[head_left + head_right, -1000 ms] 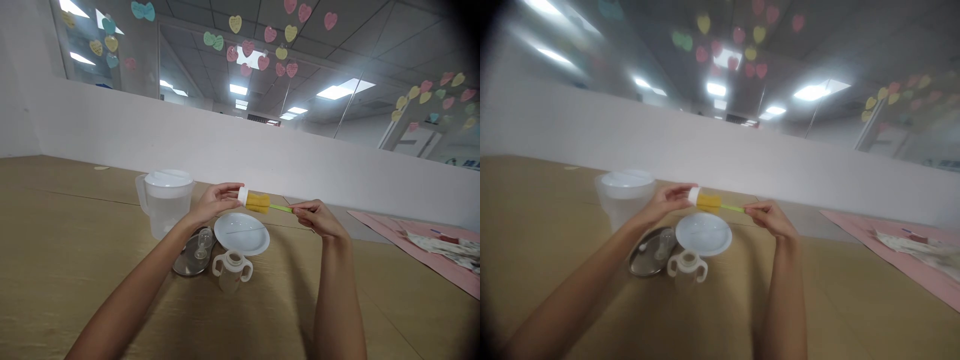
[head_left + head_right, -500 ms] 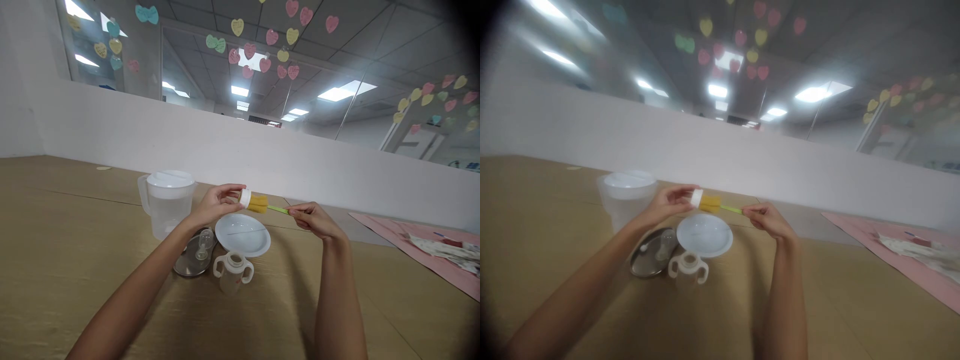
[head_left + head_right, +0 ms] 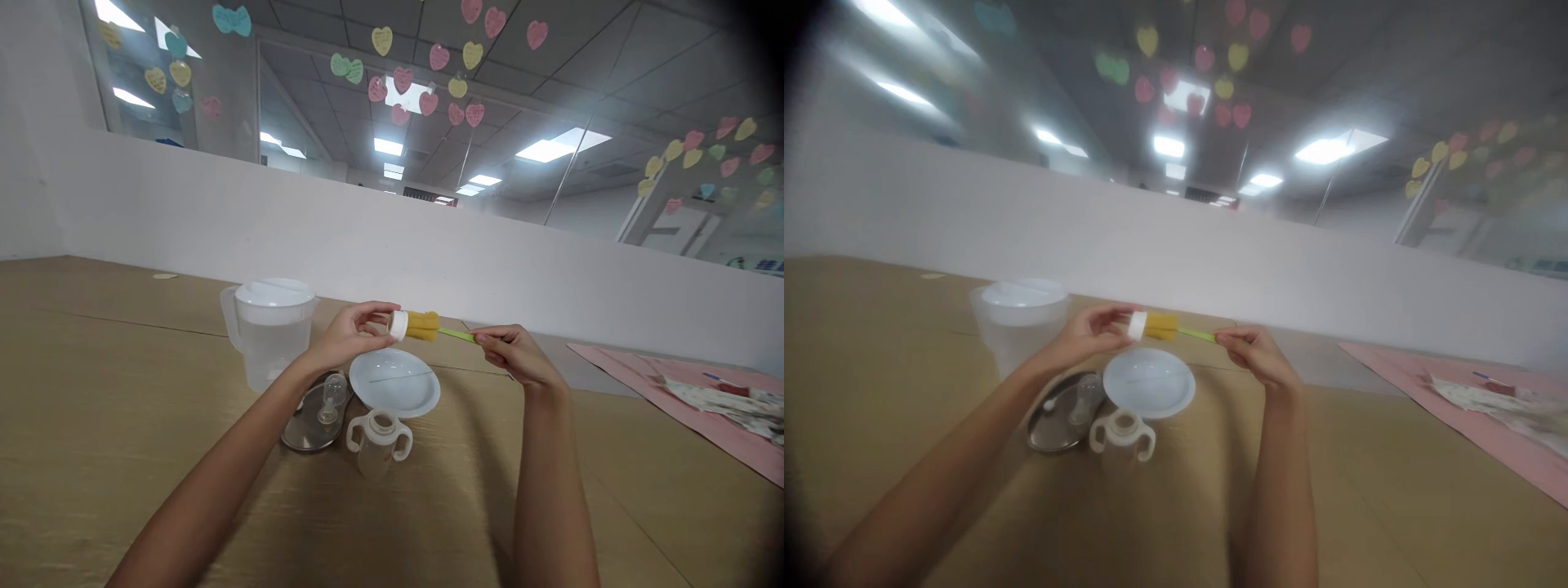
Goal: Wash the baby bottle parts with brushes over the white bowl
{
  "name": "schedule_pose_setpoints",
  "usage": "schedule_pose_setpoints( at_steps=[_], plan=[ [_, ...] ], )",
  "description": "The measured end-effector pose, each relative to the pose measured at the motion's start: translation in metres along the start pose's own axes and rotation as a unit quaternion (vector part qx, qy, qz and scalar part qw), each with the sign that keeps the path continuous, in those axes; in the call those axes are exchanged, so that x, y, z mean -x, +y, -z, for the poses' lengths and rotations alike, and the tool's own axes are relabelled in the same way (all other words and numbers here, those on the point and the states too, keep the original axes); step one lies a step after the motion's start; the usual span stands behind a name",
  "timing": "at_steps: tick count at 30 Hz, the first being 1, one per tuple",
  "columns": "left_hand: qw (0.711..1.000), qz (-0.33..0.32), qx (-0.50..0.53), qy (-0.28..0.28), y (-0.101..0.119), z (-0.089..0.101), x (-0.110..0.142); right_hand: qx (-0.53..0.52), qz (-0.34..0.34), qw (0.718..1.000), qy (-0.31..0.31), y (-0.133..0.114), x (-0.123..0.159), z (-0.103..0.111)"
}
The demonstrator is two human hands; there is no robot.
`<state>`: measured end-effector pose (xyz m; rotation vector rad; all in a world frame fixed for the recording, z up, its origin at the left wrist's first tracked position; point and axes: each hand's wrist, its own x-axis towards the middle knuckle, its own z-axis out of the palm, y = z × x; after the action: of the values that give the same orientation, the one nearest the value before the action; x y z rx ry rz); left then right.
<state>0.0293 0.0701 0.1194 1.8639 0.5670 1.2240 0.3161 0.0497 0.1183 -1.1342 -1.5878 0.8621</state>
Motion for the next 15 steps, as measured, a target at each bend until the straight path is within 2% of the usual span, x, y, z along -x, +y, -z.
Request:
schedule_pose_setpoints(
  at_steps=[4, 10, 15],
  plan=[
    [1.0, -0.008, -0.005, 0.008, 0.005, 0.0, 0.002, 0.018, -0.014, 1.0, -0.01, -0.002, -0.002, -0.005],
    [0.999, -0.033, -0.028, 0.006, 0.008, -0.001, 0.003, -0.027, -0.018, 0.997, -0.064, 0.007, -0.003, -0.001],
    [0.998, -0.035, -0.054, 0.014, 0.008, -0.002, 0.002, -0.062, -0.003, 0.997, -0.037, 0.011, -0.005, 0.001]
  ],
)
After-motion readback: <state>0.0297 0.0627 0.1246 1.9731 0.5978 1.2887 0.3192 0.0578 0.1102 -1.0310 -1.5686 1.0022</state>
